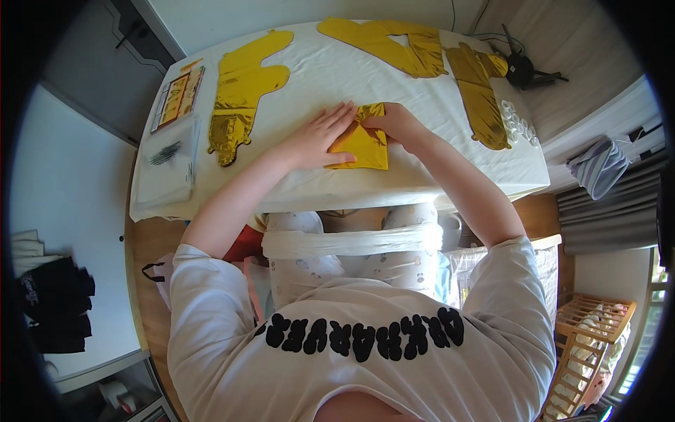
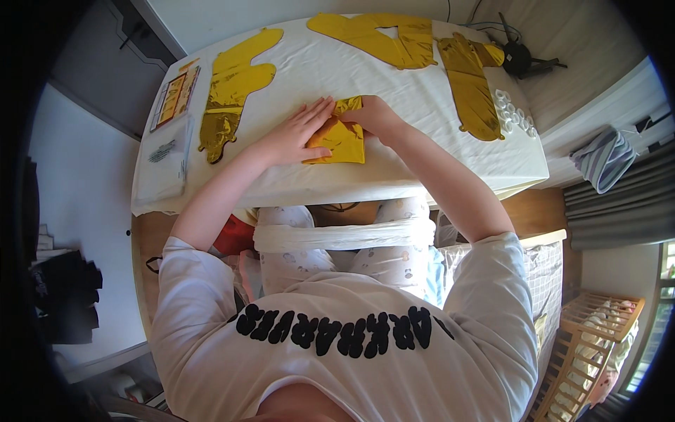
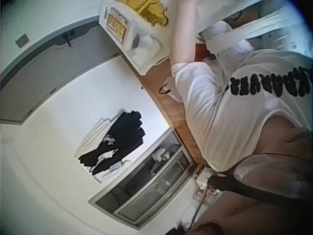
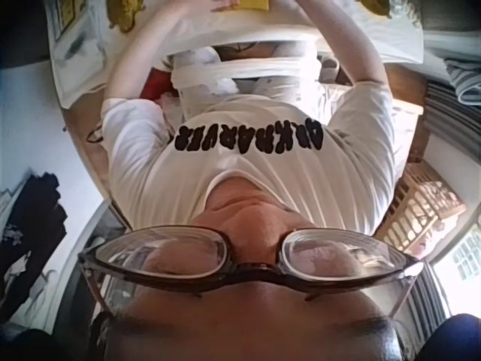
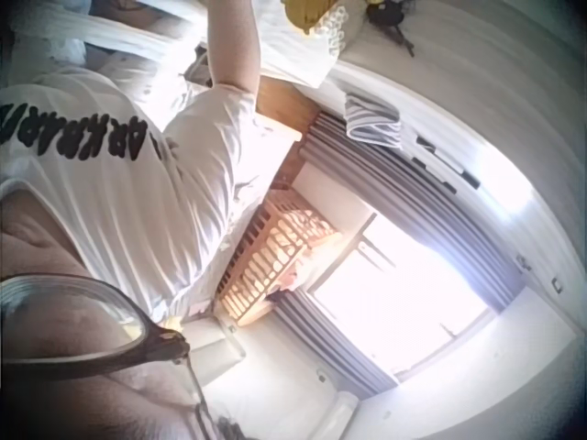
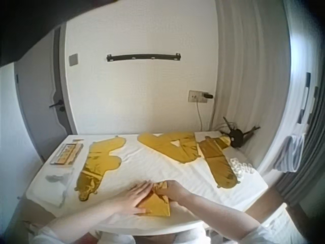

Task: The person folds a foil balloon into a square by hand, fits it onto a cardboard backing insert, and holds up the packaged balloon cards.

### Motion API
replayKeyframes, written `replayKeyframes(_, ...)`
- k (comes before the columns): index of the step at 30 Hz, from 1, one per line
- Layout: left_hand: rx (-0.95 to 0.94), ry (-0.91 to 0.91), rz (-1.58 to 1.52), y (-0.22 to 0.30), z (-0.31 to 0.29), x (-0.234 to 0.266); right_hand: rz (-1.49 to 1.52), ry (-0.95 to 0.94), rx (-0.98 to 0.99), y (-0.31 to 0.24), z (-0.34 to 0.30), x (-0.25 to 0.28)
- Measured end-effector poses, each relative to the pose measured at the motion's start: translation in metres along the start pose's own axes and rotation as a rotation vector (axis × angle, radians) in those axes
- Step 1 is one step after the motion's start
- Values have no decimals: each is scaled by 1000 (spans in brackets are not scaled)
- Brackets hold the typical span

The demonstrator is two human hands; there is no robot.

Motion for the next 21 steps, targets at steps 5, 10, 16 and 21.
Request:
replayKeyframes(5,4,-7,48,4,2,2,-300,121,210,-4,-1,3)
replayKeyframes(10,-28,-23,73,4,3,1,-793,270,198,-11,-8,11)
replayKeyframes(16,-6,-76,56,5,4,1,-1063,405,645,-7,-44,-1)
replayKeyframes(21,6,-83,48,3,6,0,-1169,213,769,13,-61,-19)
Point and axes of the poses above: each hand's wrist, its own z-axis towards the middle knuckle, its own x-axis out of the back of the hand, y = z × x, the point moved 4 cm from there along z, towards the middle knuckle, and after that the axes turned 1 degree about -x, right-handed, at the moved point
